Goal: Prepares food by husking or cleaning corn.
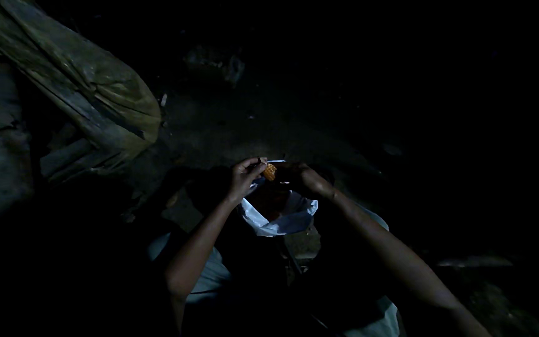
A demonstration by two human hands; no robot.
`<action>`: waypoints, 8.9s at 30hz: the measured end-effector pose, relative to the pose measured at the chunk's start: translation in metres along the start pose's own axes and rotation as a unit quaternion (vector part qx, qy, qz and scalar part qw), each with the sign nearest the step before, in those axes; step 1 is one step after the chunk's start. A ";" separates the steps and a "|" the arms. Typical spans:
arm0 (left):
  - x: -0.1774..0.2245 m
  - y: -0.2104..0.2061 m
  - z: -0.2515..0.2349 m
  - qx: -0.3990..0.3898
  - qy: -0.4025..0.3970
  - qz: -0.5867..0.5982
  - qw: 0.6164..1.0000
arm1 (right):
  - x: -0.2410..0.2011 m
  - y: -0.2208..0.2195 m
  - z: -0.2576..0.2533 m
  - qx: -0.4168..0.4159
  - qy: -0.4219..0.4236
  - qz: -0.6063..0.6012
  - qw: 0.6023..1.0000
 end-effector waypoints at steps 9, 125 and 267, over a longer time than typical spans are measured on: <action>-0.005 -0.006 0.002 -0.021 -0.070 -0.058 0.996 | 0.018 0.002 -0.005 0.057 -0.031 -0.047 0.997; -0.004 -0.007 0.004 0.010 -0.093 -0.066 0.993 | 0.021 0.004 -0.005 -0.021 0.085 0.050 0.995; -0.011 -0.038 0.032 -0.118 0.080 -0.009 0.990 | -0.001 0.036 0.020 0.089 0.042 0.010 0.995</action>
Point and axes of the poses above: each hand's wrist, its own z-axis away from the middle knuckle, its own y-axis out of the back of the hand, x = y × z, the point moved 2 cm from there along -z, towards the middle knuckle, and after that the axes turned 13 degrees about y, right-handed, at the moved point
